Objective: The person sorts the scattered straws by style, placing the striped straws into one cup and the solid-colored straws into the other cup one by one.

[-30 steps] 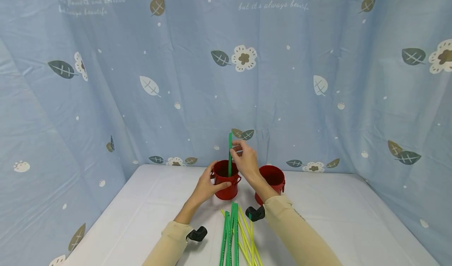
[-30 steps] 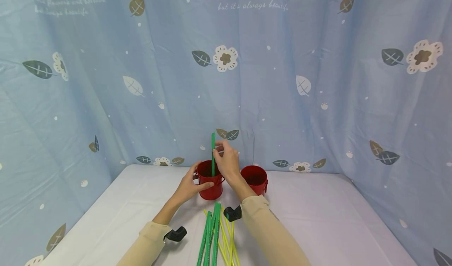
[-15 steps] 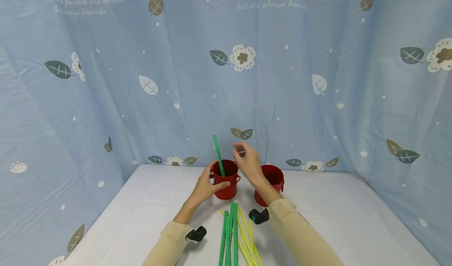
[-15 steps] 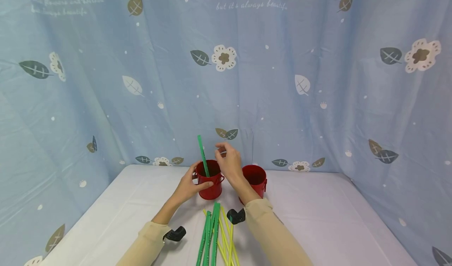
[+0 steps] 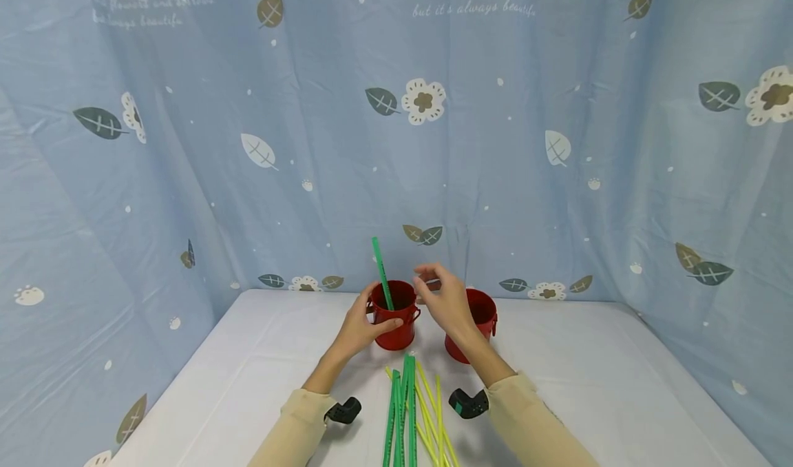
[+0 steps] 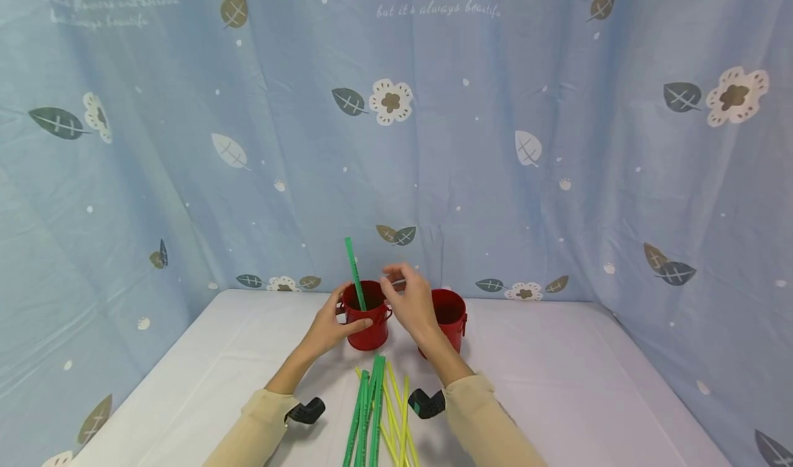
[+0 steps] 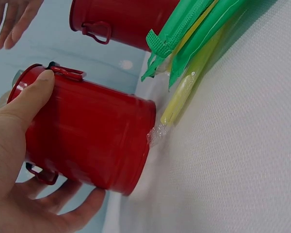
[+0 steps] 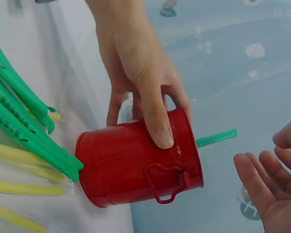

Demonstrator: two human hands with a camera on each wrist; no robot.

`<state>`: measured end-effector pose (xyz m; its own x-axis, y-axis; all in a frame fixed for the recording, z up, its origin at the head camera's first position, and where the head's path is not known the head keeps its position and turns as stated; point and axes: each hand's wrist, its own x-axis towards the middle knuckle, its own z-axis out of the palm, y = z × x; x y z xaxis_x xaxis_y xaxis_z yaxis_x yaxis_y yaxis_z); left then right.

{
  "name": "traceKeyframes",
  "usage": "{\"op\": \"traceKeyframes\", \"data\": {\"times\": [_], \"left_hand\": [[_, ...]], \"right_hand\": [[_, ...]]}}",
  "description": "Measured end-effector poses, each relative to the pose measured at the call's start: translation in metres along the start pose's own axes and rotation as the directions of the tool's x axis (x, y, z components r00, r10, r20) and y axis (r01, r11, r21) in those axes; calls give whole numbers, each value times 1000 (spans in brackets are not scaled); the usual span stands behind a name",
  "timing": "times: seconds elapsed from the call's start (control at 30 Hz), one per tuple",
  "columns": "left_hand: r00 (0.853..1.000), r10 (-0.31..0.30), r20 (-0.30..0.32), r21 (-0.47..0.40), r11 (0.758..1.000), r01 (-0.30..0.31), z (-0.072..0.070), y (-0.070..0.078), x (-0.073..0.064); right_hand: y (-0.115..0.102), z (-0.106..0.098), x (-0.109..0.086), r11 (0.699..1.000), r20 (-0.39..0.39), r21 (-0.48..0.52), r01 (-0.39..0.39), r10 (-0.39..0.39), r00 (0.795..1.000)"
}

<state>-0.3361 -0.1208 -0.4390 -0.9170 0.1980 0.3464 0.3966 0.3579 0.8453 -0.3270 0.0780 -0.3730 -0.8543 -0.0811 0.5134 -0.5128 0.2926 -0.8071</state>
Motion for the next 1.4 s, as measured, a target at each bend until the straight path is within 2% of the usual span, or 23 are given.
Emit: {"op": "traceKeyframes", "data": {"times": [0.1,0.27,0.4,0.57,0.83,1.03,1.2,1.4], "left_hand": [[1000,-4,7,3,1000,4,0,0,0],[1000,-10,-14,13,1000,11,3,-17,4],[1000,-5,-4,17,1000,5,2,-25,7],[1000,11,2,33,999,-11,1,-25,8],[1000,2,3,36,999,-2,2,-24,7],[1000,-16,-2,41,999,16,1,-24,6],[1000,-17,2,41,999,17,1,-24,6],[1000,-11,-2,41,999,11,2,-23,6]], "right_hand": [[-1,-3,-8,1000,6,6,-13,13,1000],[0,-6,-20,1000,34,4,-31,31,999],[2,-8,-30,999,73,-18,-37,38,997],[1,-10,-40,997,132,-67,-46,55,990],[-1,-11,-54,987,216,-100,-122,142,966],[2,-10,-59,988,291,-118,-96,126,948],[8,-10,-63,975,341,-168,-149,199,919],[10,-12,-65,948,420,-227,-224,303,855]]}}
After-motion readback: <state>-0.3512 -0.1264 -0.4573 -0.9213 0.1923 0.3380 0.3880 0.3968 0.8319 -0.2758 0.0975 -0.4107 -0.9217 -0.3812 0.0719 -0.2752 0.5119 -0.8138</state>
